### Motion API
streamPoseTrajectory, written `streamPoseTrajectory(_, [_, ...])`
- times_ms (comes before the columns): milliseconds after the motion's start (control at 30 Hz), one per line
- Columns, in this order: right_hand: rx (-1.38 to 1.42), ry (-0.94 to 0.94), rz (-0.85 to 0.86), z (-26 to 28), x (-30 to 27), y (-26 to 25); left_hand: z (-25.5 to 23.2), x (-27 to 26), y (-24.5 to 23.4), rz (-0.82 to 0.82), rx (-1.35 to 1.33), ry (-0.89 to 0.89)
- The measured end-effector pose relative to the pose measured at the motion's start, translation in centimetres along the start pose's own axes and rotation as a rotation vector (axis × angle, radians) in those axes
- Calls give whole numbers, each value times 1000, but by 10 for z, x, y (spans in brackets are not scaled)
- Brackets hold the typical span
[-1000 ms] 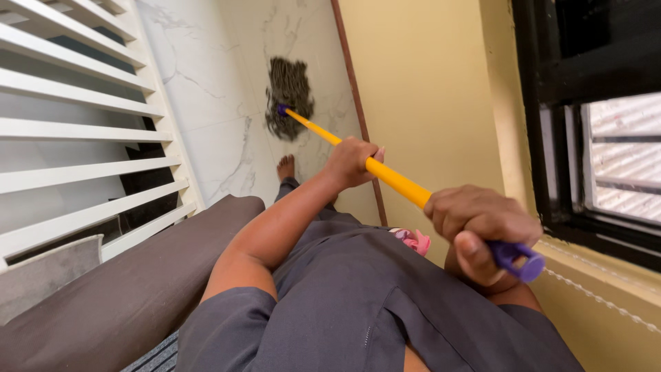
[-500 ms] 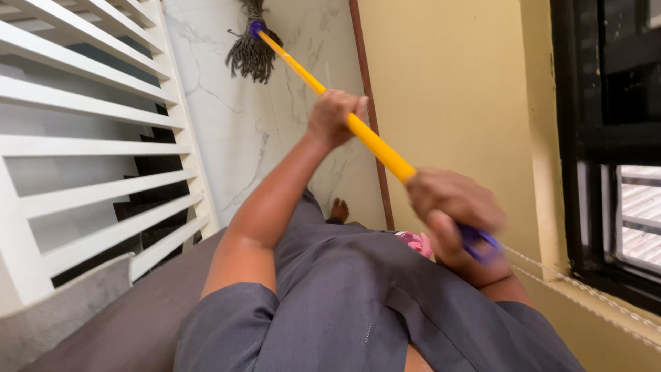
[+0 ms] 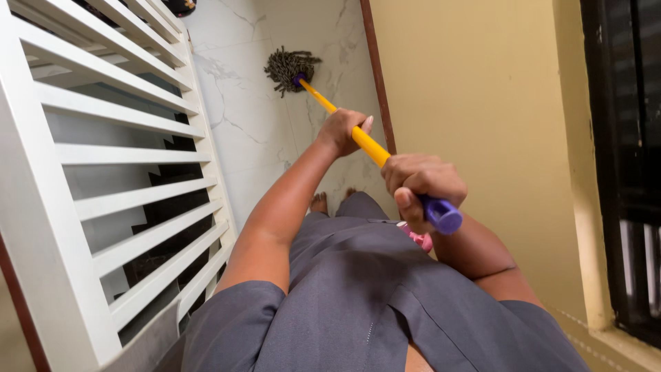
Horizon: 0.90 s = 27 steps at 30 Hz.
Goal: The person mops the floor by hand using a mop and spraying a cleaning liquid from a bottle onto the surface.
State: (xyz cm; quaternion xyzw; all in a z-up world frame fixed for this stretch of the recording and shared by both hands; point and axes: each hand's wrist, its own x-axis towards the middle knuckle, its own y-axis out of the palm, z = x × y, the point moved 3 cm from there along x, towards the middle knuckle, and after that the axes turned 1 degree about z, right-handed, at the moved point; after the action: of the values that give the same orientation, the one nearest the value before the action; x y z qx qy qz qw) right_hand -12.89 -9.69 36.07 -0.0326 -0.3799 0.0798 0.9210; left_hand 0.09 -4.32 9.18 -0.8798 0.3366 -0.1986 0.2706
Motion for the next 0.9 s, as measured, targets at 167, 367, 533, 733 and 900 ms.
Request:
streamPoseTrajectory(167, [-5, 13, 34, -79, -23, -30, 49, 37, -3, -96, -37, 22])
streamPoseTrajectory(367, [53, 16, 32, -136, 26, -68, 90, 108, -21, -72, -78, -35])
streamPoseTrajectory(533, [49, -3, 57, -190, 94, -100, 124, 181, -49, -126, -79, -35])
streamPoseTrajectory(733, [91, 64, 98, -255, 152, -137, 166, 256, -81, -134, -83, -87])
streamPoseTrajectory(900, [89, 84, 74, -304, 208, -160, 199, 312, -110, -138, -98, -140])
